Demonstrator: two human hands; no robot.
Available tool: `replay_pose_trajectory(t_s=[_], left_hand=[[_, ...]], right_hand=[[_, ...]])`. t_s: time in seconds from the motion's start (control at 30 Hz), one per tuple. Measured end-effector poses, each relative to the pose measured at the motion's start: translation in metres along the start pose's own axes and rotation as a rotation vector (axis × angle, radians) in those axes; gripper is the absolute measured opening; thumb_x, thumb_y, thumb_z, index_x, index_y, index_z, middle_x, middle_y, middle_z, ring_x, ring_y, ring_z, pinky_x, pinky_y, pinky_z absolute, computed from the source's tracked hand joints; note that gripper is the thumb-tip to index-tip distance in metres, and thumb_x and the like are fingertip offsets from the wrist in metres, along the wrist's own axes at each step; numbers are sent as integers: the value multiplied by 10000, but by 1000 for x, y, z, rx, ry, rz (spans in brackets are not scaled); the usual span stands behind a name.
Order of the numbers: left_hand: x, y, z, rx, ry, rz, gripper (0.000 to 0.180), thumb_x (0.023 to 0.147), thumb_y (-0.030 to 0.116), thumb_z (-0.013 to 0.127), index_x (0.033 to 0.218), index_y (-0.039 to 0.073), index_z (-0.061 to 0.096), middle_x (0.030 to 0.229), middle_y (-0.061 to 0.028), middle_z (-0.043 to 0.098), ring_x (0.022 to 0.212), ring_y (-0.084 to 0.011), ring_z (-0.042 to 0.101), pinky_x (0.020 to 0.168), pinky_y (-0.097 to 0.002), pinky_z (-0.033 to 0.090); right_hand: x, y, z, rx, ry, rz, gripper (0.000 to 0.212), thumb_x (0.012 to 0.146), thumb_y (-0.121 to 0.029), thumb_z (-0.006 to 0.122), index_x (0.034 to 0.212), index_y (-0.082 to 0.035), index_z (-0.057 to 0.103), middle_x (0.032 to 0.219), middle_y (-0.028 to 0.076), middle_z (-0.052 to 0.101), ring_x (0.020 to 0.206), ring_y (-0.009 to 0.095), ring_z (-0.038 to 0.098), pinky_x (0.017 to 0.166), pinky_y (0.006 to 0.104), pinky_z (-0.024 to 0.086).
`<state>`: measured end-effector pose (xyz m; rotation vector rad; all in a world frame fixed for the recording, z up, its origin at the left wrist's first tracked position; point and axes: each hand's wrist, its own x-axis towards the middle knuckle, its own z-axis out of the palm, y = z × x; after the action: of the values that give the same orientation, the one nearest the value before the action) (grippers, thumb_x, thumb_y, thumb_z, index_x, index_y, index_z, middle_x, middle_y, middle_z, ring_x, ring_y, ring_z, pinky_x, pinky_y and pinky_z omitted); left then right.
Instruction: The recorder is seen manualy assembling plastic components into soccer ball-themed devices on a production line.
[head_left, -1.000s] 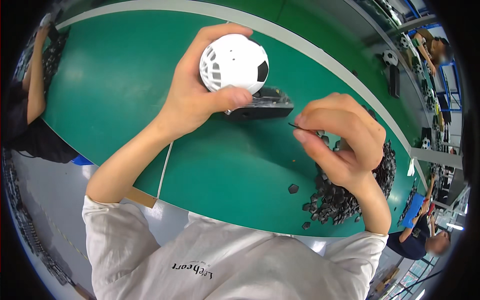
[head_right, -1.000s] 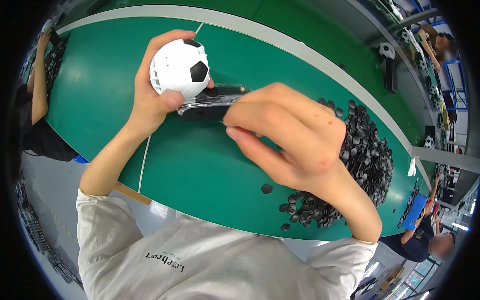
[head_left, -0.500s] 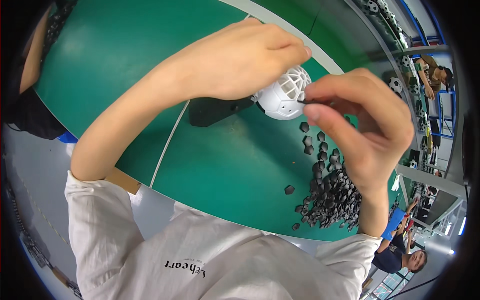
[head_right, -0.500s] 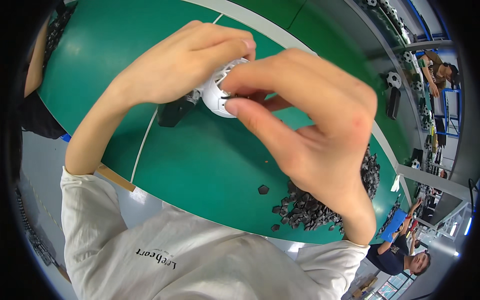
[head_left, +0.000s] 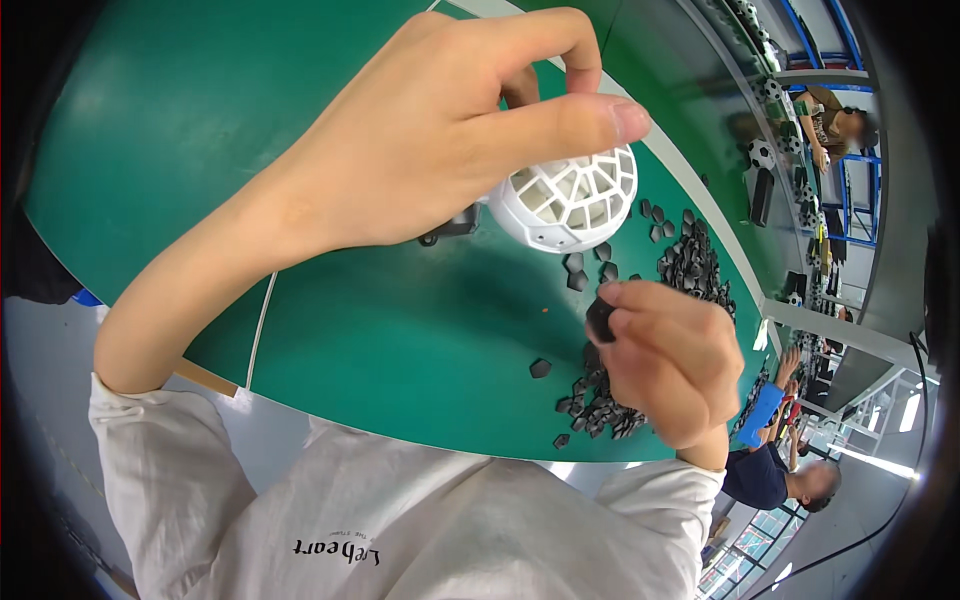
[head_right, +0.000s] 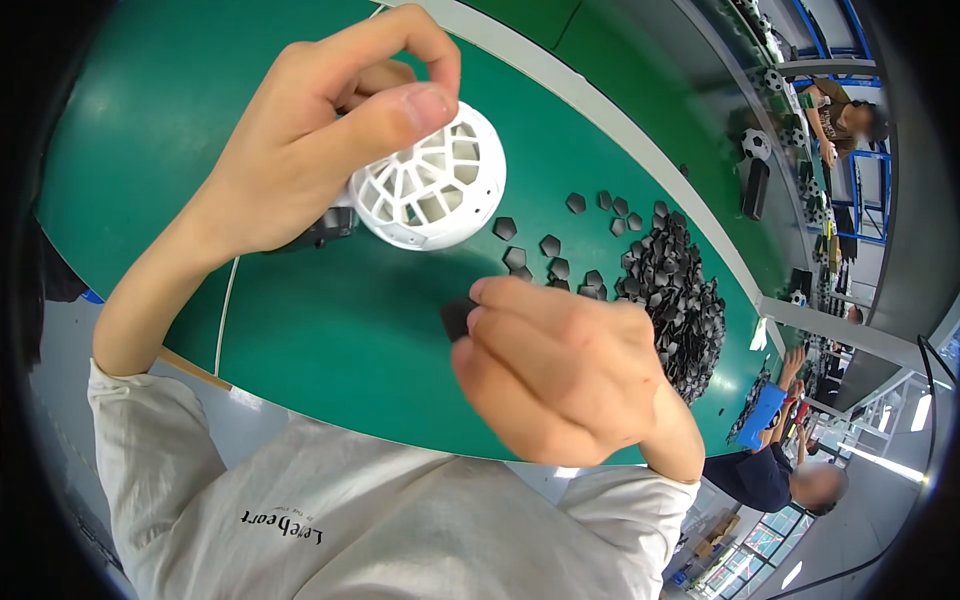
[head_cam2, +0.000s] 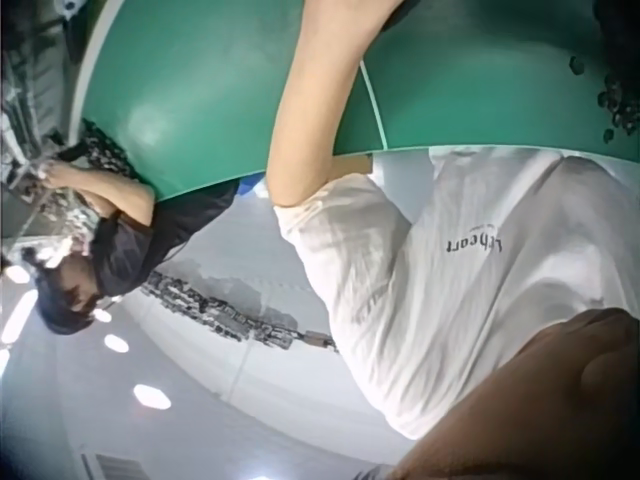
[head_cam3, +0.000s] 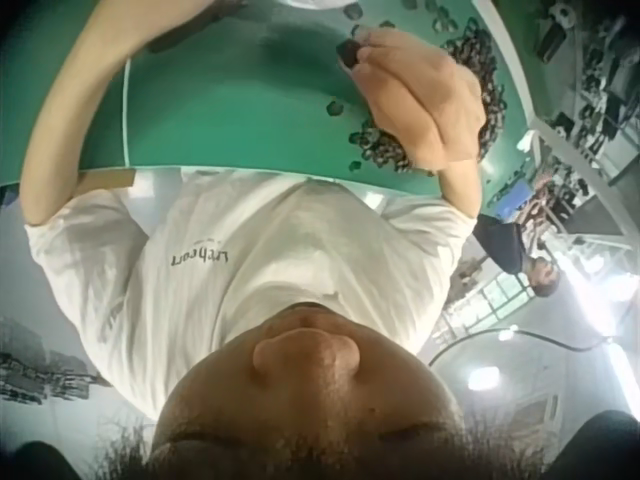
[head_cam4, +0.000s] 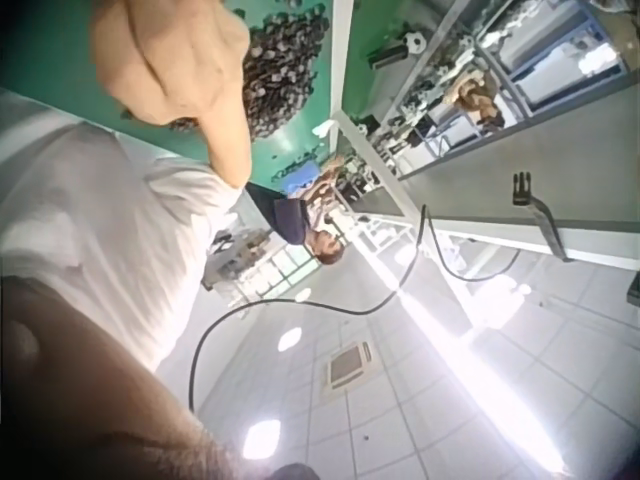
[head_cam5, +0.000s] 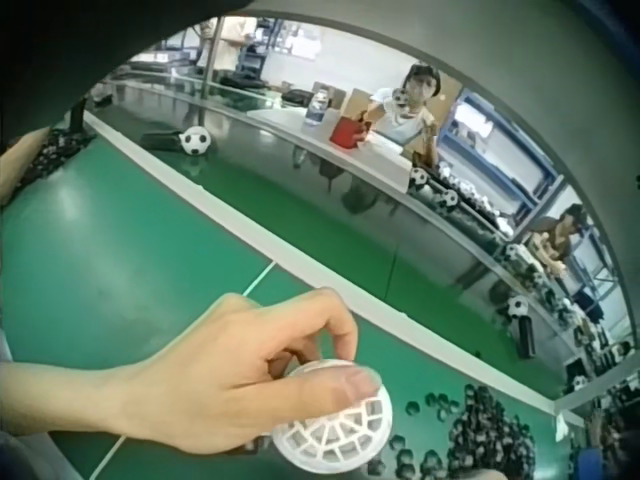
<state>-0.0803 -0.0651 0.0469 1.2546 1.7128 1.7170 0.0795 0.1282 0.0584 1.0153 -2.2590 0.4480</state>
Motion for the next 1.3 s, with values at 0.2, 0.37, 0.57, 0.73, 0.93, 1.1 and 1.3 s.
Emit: replay_pose_trajectory(t_s=[0.2, 0.37, 0.57, 0.73, 0.93, 1.1, 1.3], left_hand=[[5, 13, 8, 73, 34, -178, 322, 1033, 324, 612, 971, 11, 564, 591, -74, 607, 495, -101, 537, 463, -282, 380], [11, -1, 10, 44, 38, -184, 332, 1042, 318, 585, 942, 2, 574, 572, -107, 595, 467, -148, 555, 468, -310, 398], [12, -4, 15, 143, 20, -216, 300, 1048, 261, 541, 953, -23, 564, 616, -187, 629, 548, -320, 632, 516, -394, 438], [9, -1, 5, 126, 18, -157, 290, 1045, 250, 513, 1012, -36, 549, 717, -236, 661, 656, -379, 661, 573, -430, 464], [22, -12, 13, 112, 31, -334, 298, 1051, 287, 525, 1053, -10, 549, 755, -147, 654, 663, -211, 602, 592, -350, 449], [23, -19, 27, 31, 50, -319, 206, 1078, 243, 523, 1090, 37, 530, 803, -16, 628, 705, -46, 523, 605, -236, 418], [12, -45, 34, 433, 86, 122, 236, 989, 163, 601, 1177, 28, 552, 937, -119, 649, 767, -132, 591, 658, -260, 455]], right_hand=[[25, 8, -8, 66, -68, 334, 358, 644, 116, 776, 980, 50, 671, 889, 127, 679, 728, 253, 695, 616, 336, 555], [39, 9, -7, 95, -208, 532, 392, 646, 123, 781, 1014, 38, 675, 865, 88, 697, 723, 178, 685, 625, 273, 548], [69, 15, -5, -96, -437, 553, 441, 650, 134, 778, 1006, -38, 585, 807, 66, 647, 692, 176, 670, 591, 265, 543], [83, 24, -8, -286, -632, 486, 481, 628, 67, 821, 1017, -53, 566, 789, 74, 615, 726, 205, 651, 581, 297, 531], [48, 48, -4, -69, -379, 802, 594, 641, -164, 903, 1163, -31, 653, 928, 82, 705, 906, 207, 700, 718, 347, 600], [1, 72, 16, 385, -199, 773, 521, 774, -233, 850, 1208, 5, 687, 948, 139, 751, 797, 247, 726, 720, 348, 586], [-15, 66, -18, 630, -136, 1033, 538, 773, -236, 858, 1159, 102, 698, 980, 208, 760, 852, 206, 741, 789, 312, 590]])
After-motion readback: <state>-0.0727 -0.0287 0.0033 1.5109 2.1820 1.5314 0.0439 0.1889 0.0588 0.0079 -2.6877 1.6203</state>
